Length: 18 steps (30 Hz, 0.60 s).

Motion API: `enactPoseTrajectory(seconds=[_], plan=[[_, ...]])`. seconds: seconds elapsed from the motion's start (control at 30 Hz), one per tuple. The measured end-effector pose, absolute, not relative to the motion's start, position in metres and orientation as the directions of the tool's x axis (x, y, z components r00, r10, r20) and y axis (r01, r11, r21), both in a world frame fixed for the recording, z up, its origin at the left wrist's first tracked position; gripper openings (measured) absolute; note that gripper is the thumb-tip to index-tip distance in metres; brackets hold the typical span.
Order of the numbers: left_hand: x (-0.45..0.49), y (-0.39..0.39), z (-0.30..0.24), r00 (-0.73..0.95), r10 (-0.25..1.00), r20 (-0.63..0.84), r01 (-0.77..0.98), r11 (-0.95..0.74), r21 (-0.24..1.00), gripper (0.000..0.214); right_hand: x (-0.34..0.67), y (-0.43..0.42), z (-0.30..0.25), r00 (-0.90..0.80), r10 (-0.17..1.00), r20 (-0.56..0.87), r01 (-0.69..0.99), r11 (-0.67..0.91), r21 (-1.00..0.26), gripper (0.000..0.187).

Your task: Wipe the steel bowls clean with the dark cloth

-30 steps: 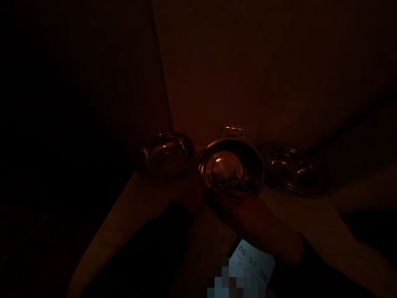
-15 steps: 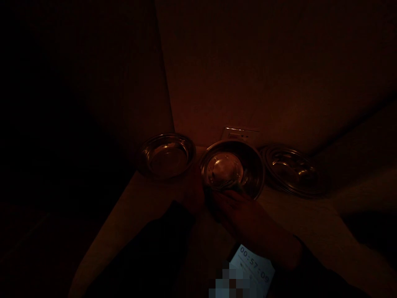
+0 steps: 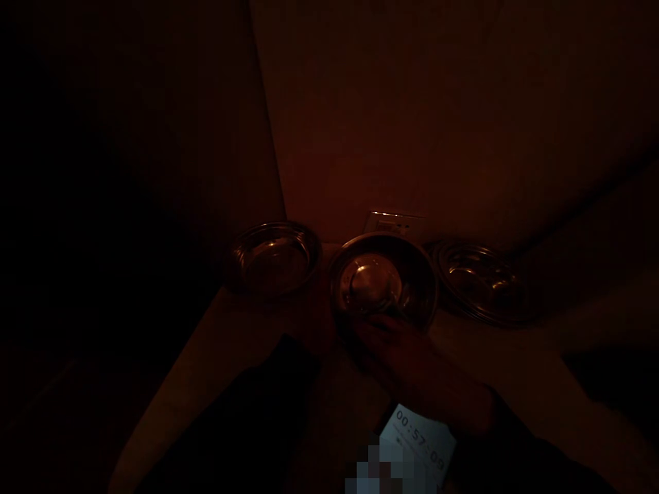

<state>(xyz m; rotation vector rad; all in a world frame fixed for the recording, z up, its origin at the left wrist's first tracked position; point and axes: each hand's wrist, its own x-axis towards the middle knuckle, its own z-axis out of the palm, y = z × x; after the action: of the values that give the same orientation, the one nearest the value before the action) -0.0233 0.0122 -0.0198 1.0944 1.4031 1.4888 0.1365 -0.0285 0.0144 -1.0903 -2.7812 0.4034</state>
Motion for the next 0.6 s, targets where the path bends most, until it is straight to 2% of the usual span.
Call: enactPoseTrajectory(seconds=[0.2, 0.33, 0.47, 0.6], plan=[[-0.026, 0.011, -0.028, -0.318, 0.947, 0.042, 0.090, -0.014, 0.996, 0.036, 0.125, -0.030, 0.005, -0.715, 0.696, 0.072, 0.648, 0.697, -0.306, 0.048], [-0.027, 0.011, -0.026, -0.353, 0.933, 0.077, 0.028, -0.071, 0.997, 0.032, 0.122, -0.033, 0.005, -0.696, 0.712, 0.086, 0.687, 0.697, -0.207, 0.049], [-0.026, 0.012, -0.017, -0.338, 0.939, 0.060, -0.023, -0.072, 0.997, 0.034, 0.129, -0.035, 0.010, -0.675, 0.736, 0.052, 0.726, 0.675, -0.129, 0.041], [-0.024, 0.015, -0.014, -0.273, 0.958, 0.087, -0.169, -0.137, 0.976, 0.039, 0.137, -0.034, 0.016, -0.666, 0.746, 0.010, 0.740, 0.663, -0.114, 0.037]])
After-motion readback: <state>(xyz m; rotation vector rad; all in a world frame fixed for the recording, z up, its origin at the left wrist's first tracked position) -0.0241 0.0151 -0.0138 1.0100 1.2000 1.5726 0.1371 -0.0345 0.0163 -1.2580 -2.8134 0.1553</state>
